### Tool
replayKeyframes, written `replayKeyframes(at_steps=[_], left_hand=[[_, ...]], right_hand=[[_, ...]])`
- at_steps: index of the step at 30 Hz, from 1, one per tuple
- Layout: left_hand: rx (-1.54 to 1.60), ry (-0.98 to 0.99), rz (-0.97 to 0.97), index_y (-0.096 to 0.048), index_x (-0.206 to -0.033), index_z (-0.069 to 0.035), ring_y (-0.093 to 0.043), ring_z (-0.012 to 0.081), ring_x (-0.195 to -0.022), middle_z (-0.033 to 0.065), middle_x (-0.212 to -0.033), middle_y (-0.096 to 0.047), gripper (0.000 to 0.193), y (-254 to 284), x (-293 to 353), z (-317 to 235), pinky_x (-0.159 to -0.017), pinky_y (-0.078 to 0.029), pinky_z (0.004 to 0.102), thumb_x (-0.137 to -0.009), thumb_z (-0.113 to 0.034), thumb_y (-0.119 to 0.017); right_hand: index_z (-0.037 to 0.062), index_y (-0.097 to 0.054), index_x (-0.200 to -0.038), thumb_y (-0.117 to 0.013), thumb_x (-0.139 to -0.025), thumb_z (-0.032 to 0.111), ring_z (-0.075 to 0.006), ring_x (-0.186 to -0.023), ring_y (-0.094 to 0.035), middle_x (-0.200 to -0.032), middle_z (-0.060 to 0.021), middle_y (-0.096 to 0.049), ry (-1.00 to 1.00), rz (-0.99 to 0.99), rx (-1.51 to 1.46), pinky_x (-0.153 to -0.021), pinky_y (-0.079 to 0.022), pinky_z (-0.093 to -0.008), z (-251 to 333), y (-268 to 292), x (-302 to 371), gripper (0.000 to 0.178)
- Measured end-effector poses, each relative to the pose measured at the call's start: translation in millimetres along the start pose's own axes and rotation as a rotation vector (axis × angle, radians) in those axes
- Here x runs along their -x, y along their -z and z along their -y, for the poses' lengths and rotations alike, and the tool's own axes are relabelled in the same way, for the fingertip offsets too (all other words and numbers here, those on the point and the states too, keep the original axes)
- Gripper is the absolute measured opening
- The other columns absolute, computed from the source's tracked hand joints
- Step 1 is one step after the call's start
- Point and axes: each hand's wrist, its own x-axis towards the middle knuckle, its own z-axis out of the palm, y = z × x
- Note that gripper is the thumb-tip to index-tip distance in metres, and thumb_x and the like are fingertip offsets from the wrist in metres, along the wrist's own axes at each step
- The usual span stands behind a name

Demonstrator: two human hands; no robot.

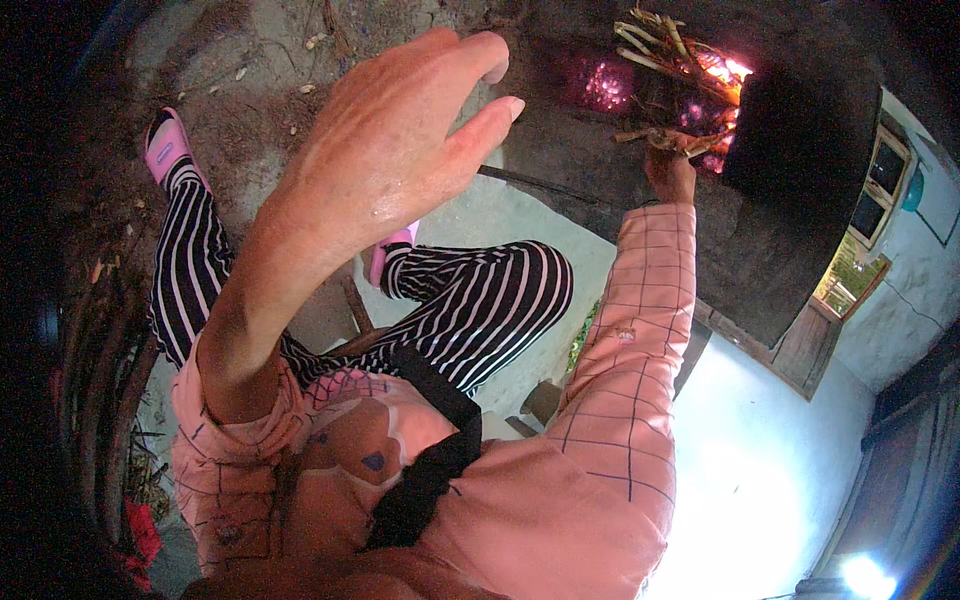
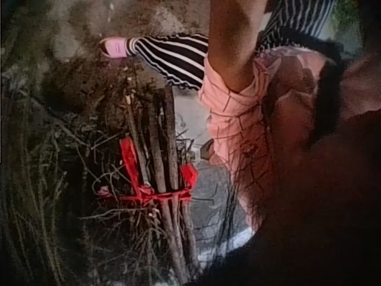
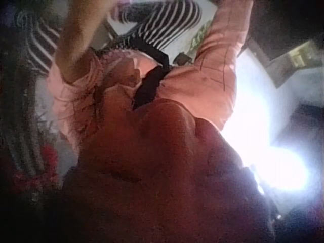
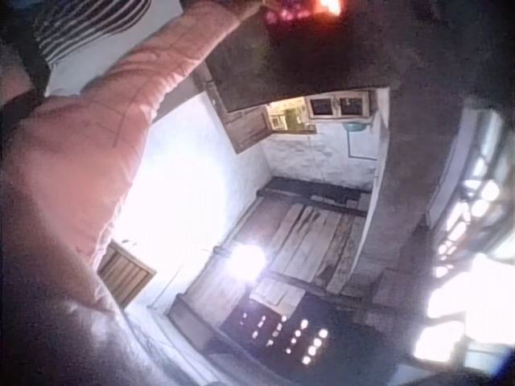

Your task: The person sits near a stone stove, using a metal tool to move burning wood and then adding a bundle of dry branches to the fire.

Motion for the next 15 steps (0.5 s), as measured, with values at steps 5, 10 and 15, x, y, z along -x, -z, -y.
replayKeyframes(at_steps=[5, 10, 15], left_hand=[[0.001, -0.007, -0.010, -0.056, -0.096, -0.003, -0.058, 0.0416, -0.082, 0.0192, -0.085, -0.057, 0.024, -0.1, -0.2, 0.1, -0.071, -0.045, 0.0496, -0.087, -0.025, -0.062], [0.004, -0.002, 0.002, -0.056, -0.095, -0.004, -0.058, 0.0413, -0.082, 0.0190, -0.085, -0.057, 0.024, 0.0, -0.1, 0.2, -0.071, -0.046, 0.0494, -0.087, -0.025, -0.063], [0.015, 0.000, -0.034, -0.056, -0.096, -0.003, -0.058, 0.0412, -0.084, 0.0186, -0.085, -0.057, 0.024, -0.5, -0.3, -0.1, -0.072, -0.046, 0.0494, -0.087, -0.025, -0.063]], right_hand=[[-0.0033, -0.068, -0.095, -0.059, -0.075, 0.074, -0.0381, -0.096, -0.066, -0.099, -0.0250, -0.068, 0.334, -0.639, 1.171, -0.080, -0.053, -0.0480, 26.0, -10.8, 20.5, 0.080], [-0.0017, -0.049, -0.117, -0.067, -0.071, 0.069, -0.0457, -0.095, -0.064, -0.095, -0.0286, -0.066, 0.530, -0.729, 1.104, -0.080, -0.051, -0.0530, 30.1, -10.9, 35.6, 0.087], [-0.0014, -0.054, -0.105, -0.070, -0.071, 0.064, -0.0461, -0.090, -0.065, -0.090, -0.0278, -0.067, 0.494, -0.711, 1.165, -0.077, -0.052, -0.0532, 14.1, 0.4, 29.4, 0.076]])
